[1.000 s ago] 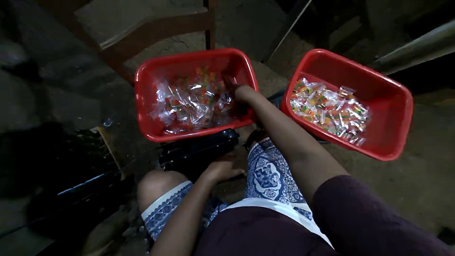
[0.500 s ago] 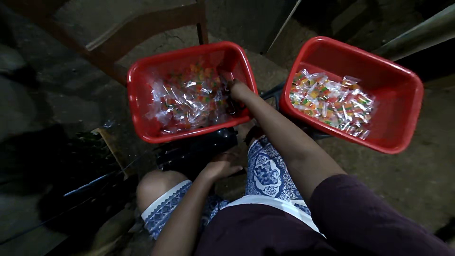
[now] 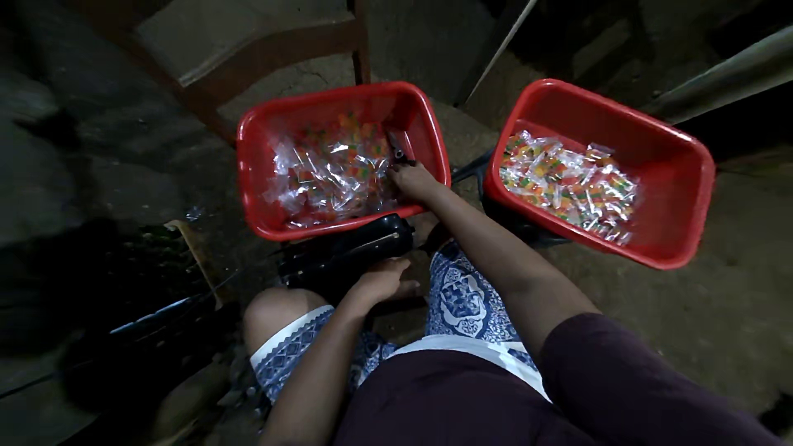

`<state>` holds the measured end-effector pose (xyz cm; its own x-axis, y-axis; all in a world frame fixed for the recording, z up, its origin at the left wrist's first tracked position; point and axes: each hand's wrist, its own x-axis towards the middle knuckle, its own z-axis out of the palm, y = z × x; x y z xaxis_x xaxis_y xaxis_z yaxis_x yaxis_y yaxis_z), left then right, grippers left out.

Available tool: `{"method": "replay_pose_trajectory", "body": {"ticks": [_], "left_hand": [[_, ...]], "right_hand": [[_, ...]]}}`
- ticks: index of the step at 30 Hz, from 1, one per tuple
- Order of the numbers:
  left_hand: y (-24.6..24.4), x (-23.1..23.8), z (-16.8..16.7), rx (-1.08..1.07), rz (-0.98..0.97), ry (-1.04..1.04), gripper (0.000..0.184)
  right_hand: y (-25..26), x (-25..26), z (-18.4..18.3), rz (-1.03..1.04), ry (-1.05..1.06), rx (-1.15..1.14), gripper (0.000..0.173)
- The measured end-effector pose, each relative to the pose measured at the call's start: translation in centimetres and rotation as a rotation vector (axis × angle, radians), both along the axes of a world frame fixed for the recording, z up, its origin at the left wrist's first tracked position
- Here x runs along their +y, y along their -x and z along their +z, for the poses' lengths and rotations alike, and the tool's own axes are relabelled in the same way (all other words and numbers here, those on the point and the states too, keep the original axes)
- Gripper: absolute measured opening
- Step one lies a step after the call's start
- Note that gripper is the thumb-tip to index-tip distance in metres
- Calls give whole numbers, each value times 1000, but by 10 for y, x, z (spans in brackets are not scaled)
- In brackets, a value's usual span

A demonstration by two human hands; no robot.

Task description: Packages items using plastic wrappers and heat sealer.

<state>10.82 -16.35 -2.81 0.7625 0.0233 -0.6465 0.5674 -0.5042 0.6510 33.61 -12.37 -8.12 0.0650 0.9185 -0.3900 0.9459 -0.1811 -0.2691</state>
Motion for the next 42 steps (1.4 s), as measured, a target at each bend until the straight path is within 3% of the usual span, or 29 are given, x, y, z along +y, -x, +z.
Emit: {"method": "replay_pose_trajectory", "body": {"ticks": [5, 8, 12, 15, 17, 20, 24, 28, 30, 33, 37, 40, 42], "left_hand": [[-1, -3, -1, 1, 16, 9, 56], [3, -4, -2, -53, 100, 78, 50], [12, -5, -1, -181, 417, 283, 40], [13, -16, 11, -265, 902, 546, 34], [10, -25, 29, -395, 1102, 782, 39], [11, -46, 58, -599, 1119, 1077, 47], [22, -84, 102, -708, 1193, 1190, 27], [34, -112, 128, -736, 1328, 1109, 23], [38, -121, 132, -796, 1403, 1065, 21], [44, -129, 133, -886, 1464, 1007, 19], [47, -144, 132, -916, 1505, 971, 18], [52, -152, 123, -933, 1465, 970, 18], [60, -151, 118, -965, 1395, 851, 18]], "right_hand": [[4, 0, 14, -51, -19, -24, 33], [6, -7, 34, -151, -33, -3, 30], [2, -23, 72, -178, -143, 53, 30], [-1, -50, 128, -16, -253, 117, 19], [10, -75, 184, 105, -237, 169, 18], [28, -111, 236, 291, -261, 242, 17], [48, -150, 260, 485, -380, 399, 13], [60, -183, 257, 335, -518, 668, 18], [70, -203, 238, 47, -678, 889, 31], [109, -226, 204, -378, -815, 1142, 30], [157, -243, 175, -444, -831, 1284, 17], [160, -243, 171, -466, -847, 1243, 3], [157, -243, 171, -450, -842, 1220, 1]]}}
